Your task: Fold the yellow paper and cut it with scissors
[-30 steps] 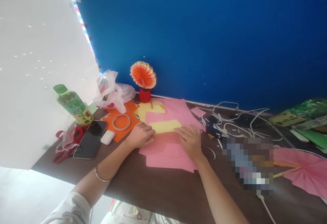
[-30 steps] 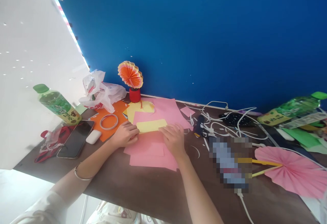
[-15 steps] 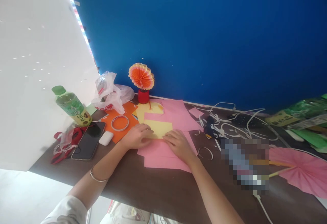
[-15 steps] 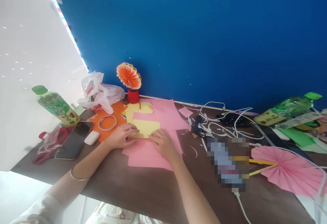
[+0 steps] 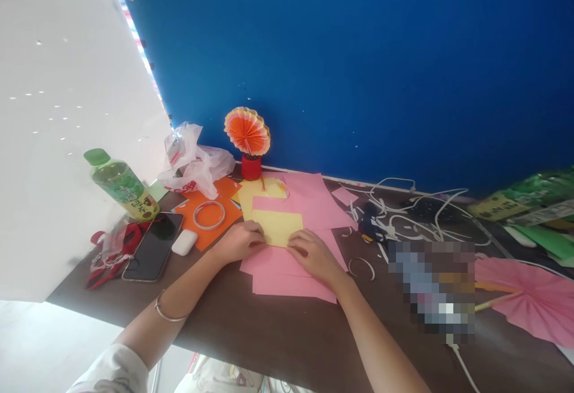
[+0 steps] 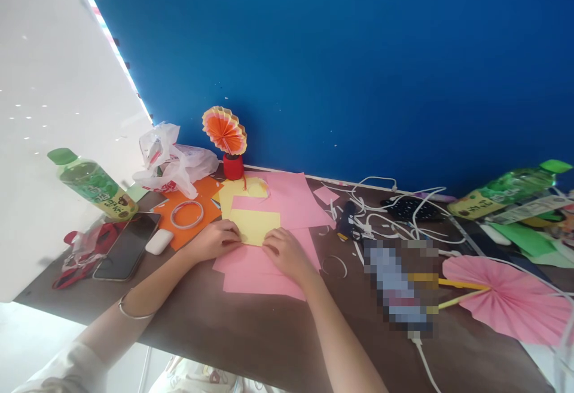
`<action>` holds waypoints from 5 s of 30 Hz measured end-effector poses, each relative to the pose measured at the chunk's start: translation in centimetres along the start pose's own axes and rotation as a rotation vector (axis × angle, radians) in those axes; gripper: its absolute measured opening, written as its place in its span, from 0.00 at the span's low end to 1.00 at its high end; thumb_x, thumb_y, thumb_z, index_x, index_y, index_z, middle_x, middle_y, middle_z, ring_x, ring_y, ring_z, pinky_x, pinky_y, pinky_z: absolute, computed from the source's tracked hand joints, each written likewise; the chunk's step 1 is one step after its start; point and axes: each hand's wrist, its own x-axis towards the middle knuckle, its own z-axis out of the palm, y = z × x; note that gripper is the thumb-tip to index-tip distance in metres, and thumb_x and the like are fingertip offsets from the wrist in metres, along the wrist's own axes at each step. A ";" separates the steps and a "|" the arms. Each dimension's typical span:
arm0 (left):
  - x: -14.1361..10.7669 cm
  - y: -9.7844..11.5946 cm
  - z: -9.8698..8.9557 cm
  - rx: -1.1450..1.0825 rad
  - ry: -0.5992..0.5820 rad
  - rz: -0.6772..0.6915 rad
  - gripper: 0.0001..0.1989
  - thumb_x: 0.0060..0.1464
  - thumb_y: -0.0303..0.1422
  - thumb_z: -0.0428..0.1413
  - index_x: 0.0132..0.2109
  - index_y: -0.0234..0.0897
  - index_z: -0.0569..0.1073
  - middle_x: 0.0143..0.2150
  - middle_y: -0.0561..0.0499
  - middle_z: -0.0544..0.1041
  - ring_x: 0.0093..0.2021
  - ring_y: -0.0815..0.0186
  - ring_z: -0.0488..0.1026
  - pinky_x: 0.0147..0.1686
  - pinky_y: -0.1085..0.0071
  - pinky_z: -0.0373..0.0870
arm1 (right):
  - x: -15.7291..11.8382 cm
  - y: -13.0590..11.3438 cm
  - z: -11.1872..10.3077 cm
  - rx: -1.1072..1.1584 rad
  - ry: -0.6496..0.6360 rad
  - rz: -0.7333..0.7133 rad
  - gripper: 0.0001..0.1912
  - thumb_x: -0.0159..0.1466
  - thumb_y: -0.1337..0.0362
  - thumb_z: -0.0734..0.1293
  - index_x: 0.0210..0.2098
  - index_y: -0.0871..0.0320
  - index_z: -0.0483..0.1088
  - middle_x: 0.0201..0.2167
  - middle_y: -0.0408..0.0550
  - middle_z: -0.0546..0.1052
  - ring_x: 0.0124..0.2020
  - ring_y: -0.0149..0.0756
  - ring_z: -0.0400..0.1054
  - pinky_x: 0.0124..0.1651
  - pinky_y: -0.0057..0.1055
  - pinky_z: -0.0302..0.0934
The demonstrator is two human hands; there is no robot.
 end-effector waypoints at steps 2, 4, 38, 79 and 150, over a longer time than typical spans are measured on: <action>0.0 0.0 -0.1 -0.009 0.014 -0.037 0.10 0.55 0.33 0.51 0.32 0.37 0.76 0.36 0.49 0.74 0.36 0.68 0.70 0.37 0.72 0.67 | 0.0 0.1 0.0 0.014 -0.001 0.014 0.07 0.62 0.66 0.61 0.30 0.54 0.70 0.33 0.47 0.73 0.38 0.37 0.67 0.43 0.35 0.63; 0.0 -0.1 -0.2 -0.020 0.022 -0.066 0.09 0.54 0.32 0.52 0.31 0.38 0.76 0.36 0.49 0.74 0.36 0.68 0.70 0.38 0.71 0.68 | 0.0 0.1 0.0 0.043 0.000 0.039 0.08 0.63 0.65 0.60 0.30 0.55 0.69 0.35 0.48 0.73 0.39 0.37 0.67 0.43 0.36 0.64; -0.4 -0.1 -0.3 0.232 -0.050 -0.278 0.12 0.58 0.34 0.46 0.37 0.30 0.71 0.44 0.42 0.67 0.49 0.58 0.64 0.42 0.64 0.71 | 0.0 1.4 1.7 0.009 0.087 0.373 0.18 0.60 0.53 0.60 0.20 0.56 0.57 0.54 0.56 0.63 0.56 0.47 0.57 0.54 0.47 0.57; -1.6 4.9 4.5 0.346 -0.116 -0.196 0.37 0.56 0.53 0.36 0.64 0.31 0.49 0.66 0.38 0.48 0.65 0.43 0.40 0.59 0.54 0.45 | -0.4 1.2 0.6 -0.292 0.117 0.308 0.11 0.63 0.64 0.57 0.44 0.56 0.65 0.53 0.56 0.64 0.56 0.46 0.55 0.53 0.45 0.50; 0.2 1.7 1.7 0.188 0.054 0.103 0.14 0.57 0.28 0.47 0.46 0.41 0.73 0.42 0.50 0.78 0.42 0.66 0.74 0.45 0.66 0.65 | 0.8 -2.1 1.1 -0.601 0.123 -0.482 0.15 0.62 0.74 0.55 0.22 0.59 0.64 0.20 0.43 0.64 0.25 0.31 0.55 0.40 0.34 0.55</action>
